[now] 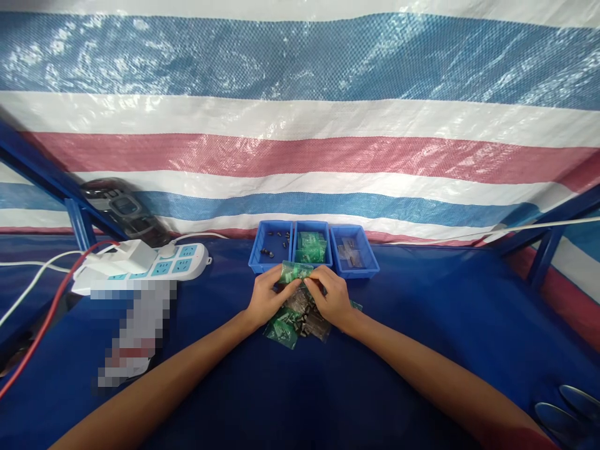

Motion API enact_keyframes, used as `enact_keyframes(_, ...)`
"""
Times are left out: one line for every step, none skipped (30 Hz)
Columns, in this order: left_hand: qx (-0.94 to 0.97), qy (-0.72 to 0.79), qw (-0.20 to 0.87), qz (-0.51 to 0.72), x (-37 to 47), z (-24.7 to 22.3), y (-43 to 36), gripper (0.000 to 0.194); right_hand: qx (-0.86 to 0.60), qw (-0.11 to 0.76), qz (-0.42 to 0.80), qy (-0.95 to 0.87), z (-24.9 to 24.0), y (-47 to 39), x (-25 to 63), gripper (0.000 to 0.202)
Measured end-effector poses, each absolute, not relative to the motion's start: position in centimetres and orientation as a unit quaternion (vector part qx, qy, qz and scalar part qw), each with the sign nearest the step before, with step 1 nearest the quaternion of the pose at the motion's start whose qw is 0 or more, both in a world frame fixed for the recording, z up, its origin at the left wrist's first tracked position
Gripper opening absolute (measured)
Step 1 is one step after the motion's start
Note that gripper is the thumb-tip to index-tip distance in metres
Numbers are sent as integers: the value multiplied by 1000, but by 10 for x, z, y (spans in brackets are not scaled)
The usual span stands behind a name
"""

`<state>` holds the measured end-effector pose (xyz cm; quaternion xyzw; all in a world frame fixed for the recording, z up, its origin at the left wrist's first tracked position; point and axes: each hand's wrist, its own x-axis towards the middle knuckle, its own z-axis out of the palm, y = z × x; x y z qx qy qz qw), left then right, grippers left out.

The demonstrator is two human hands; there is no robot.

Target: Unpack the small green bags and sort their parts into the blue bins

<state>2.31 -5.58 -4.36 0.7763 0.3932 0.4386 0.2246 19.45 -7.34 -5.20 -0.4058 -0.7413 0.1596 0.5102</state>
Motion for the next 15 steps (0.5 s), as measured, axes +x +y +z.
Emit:
enact_keyframes(778, 396, 215, 438, 23, -44, -56, 16, -407, 509, 164, -741, -52, -73, 195, 17)
enact_keyframes(780, 398, 207, 437, 23, -44, -56, 14, -406, 510, 168, -739, -53, -73, 195, 15)
enact_keyframes(782, 400, 199, 435, 23, -44, -55, 14, -405, 513, 172, -737, -53, -73, 195, 14)
enact_keyframes(783, 403, 192, 433, 24, -44, -55, 14, -402, 519, 174, -734, -53, -73, 195, 14)
enact_keyframes(784, 405, 186, 431, 24, -44, -55, 15, -400, 525, 177, -730, -54, -73, 195, 14)
enact_keyframes(788, 404, 183, 427, 24, -44, -55, 16, -400, 531, 181, -725, -54, -73, 196, 14)
enact_keyframes(793, 399, 181, 423, 25, -43, -55, 17, -400, 536, 185, -720, -53, -73, 196, 16)
enact_keyframes(800, 389, 179, 420, 25, -43, -55, 18, -401, 539, 189, -716, -53, -73, 196, 20)
enact_keyframes(805, 379, 178, 420, 25, -43, -56, 19, -402, 540, 191, -715, -53, -73, 196, 22)
enact_keyframes(808, 371, 175, 423, 25, -42, -56, 18, -401, 539, 191, -716, -53, -73, 196, 22)
enact_keyframes(806, 368, 172, 431, 25, -42, -57, 17, -398, 538, 189, -718, -53, -73, 196, 19)
enact_keyframes(798, 371, 170, 444, 25, -42, -58, 15, -396, 538, 185, -721, -53, -73, 195, 16)
enact_keyframes(784, 379, 170, 461, 25, -42, -58, 13, -395, 536, 181, -724, -52, -73, 195, 14)
enact_keyframes(767, 391, 173, 478, 24, -43, -58, 12, -395, 533, 179, -726, -52, -72, 195, 14)
enact_keyframes(751, 403, 179, 492, 23, -44, -58, 12, -397, 527, 181, -729, -52, -72, 195, 14)
